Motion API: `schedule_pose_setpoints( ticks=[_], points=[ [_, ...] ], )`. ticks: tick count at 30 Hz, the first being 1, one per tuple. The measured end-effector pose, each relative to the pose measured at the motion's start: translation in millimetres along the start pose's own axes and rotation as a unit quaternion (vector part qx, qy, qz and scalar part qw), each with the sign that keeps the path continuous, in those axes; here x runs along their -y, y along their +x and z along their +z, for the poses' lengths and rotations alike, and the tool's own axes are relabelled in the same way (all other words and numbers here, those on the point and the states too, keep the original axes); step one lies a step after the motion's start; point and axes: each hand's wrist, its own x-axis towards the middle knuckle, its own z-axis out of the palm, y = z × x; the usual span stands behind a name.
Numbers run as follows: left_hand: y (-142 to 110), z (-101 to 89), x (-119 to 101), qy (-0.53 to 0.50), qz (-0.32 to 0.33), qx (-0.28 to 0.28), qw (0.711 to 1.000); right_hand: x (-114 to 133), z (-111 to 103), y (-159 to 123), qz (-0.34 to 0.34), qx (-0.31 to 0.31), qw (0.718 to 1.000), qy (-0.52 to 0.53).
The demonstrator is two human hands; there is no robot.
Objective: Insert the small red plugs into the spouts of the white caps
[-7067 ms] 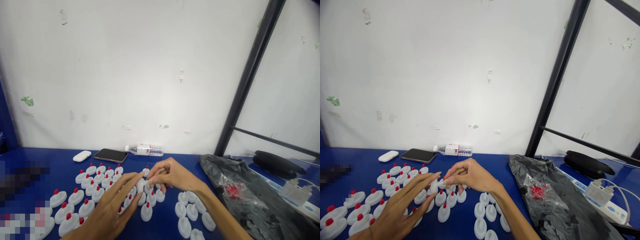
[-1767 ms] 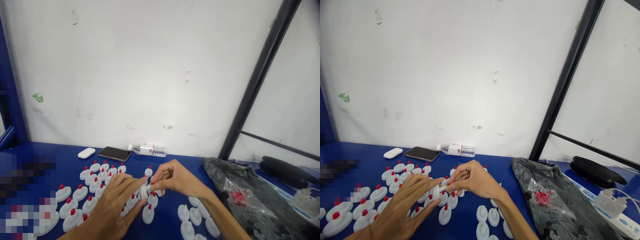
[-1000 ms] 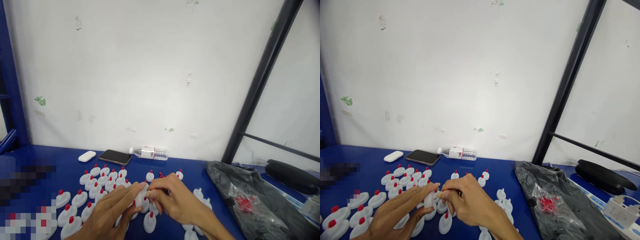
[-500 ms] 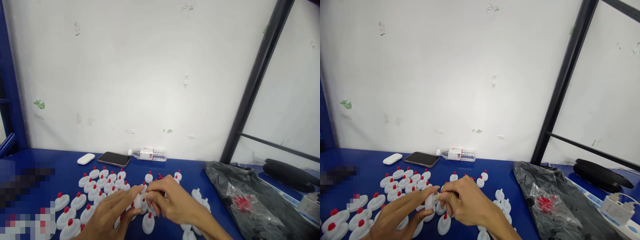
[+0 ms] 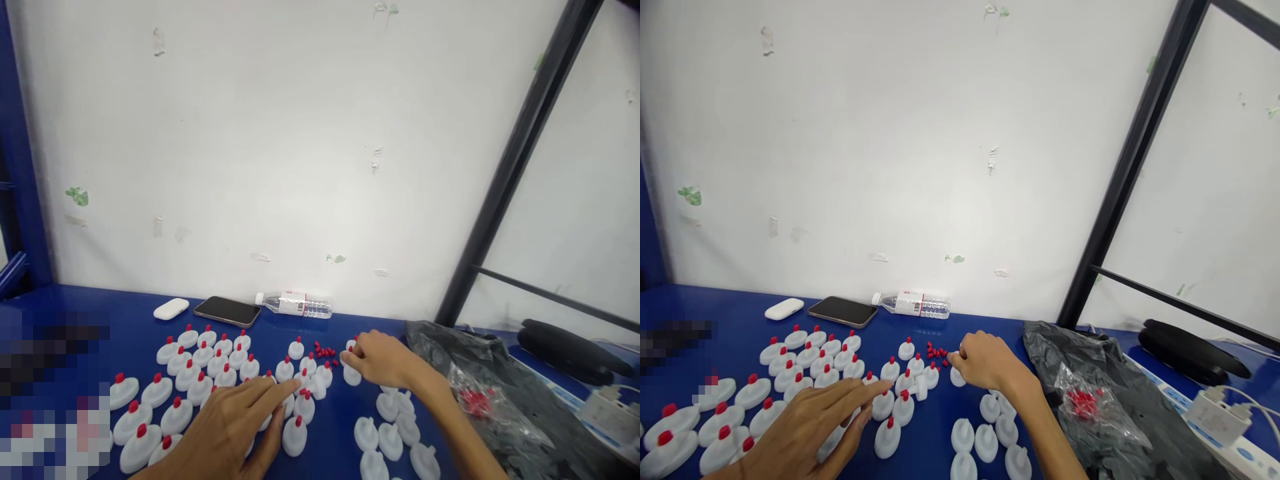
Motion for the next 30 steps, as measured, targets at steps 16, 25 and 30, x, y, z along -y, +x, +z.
schedule_pose_setpoints(
  ticks=[16, 25, 30],
  points=[
    [-3.0, 2.5, -1.8, -0.056, -0.003, -0.007, 0.998, 41.6, 14.6, -8.2, -0.076, 0.007, 0.996, -0.039],
    [-0.8, 1.1, -2.8, -0.059, -0.001, -0.008, 0.998, 44.2, 1.2, -14.5, -0.044, 0.088, 0.995, -0.014],
    [0.1, 0.1, -3.5, -0.046, -0.004, -0.010, 0.999, 40.6, -4.1, -16.6, -0.030, 0.103, 0.994, -0.014]
  ],
)
